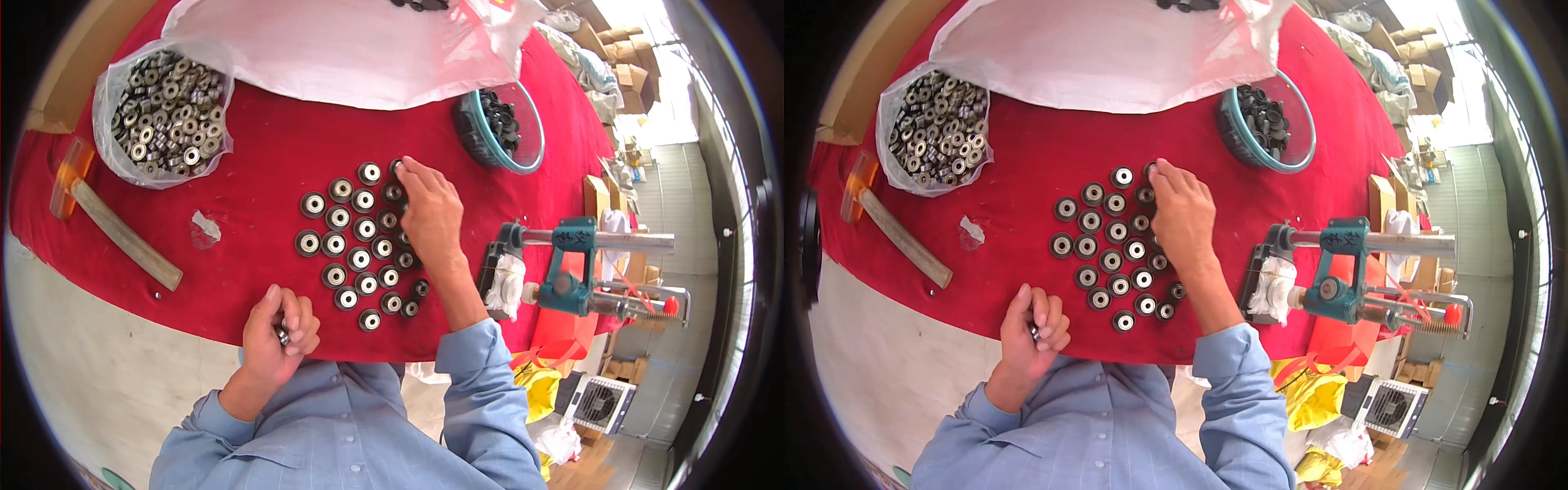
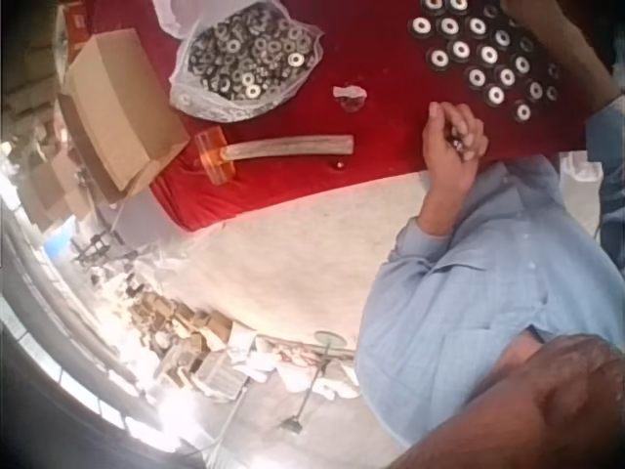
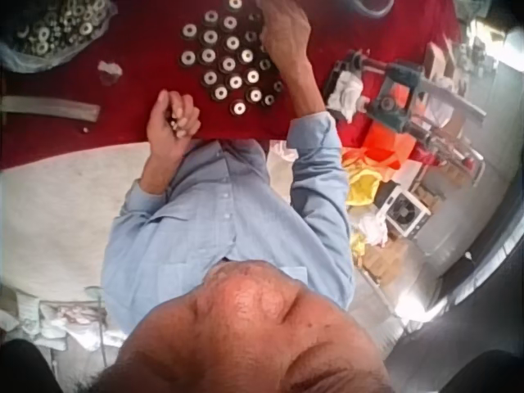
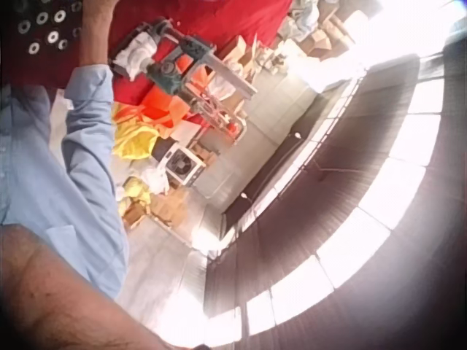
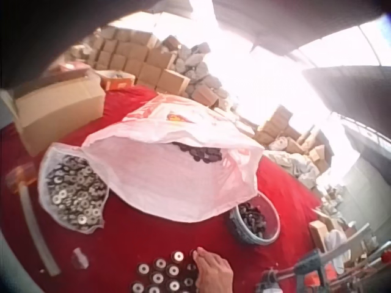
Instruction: The person assembles metal washers onto rubber grommets by hand, then secures them using a hammer.
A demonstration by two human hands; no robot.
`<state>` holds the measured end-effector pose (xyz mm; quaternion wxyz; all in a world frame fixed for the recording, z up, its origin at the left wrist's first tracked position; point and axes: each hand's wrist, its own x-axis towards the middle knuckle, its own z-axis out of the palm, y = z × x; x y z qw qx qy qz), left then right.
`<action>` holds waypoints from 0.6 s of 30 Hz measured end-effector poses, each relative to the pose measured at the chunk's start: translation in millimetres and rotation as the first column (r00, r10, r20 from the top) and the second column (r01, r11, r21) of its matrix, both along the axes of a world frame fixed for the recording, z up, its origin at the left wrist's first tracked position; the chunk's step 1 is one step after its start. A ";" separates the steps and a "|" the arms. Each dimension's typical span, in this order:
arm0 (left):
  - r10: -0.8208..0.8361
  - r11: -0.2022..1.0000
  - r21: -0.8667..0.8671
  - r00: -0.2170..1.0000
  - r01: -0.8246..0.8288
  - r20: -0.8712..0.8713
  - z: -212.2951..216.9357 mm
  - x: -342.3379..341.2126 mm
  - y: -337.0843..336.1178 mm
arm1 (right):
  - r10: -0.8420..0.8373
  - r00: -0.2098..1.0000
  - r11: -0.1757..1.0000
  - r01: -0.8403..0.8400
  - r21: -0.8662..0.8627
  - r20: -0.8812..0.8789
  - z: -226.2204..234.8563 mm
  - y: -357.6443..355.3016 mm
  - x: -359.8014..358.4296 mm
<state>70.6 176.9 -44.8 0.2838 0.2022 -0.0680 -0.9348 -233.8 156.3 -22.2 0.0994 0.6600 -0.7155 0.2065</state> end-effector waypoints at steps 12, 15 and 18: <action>0.245 0.967 0.076 0.969 -0.242 -0.025 33.4 13.7 -53.4 | -0.022 0.951 0.996 0.047 -0.072 0.310 11.3 33.4 -1.1; 0.402 0.914 -0.004 0.907 -0.406 -0.127 49.6 21.0 -110.1 | -0.001 0.861 0.995 0.052 -0.086 0.508 27.5 70.9 11.1; 0.643 0.760 -0.108 0.765 -0.641 -0.012 69.9 23.3 -196.3 | 0.044 0.792 0.992 0.038 -0.122 0.609 31.4 94.5 19.9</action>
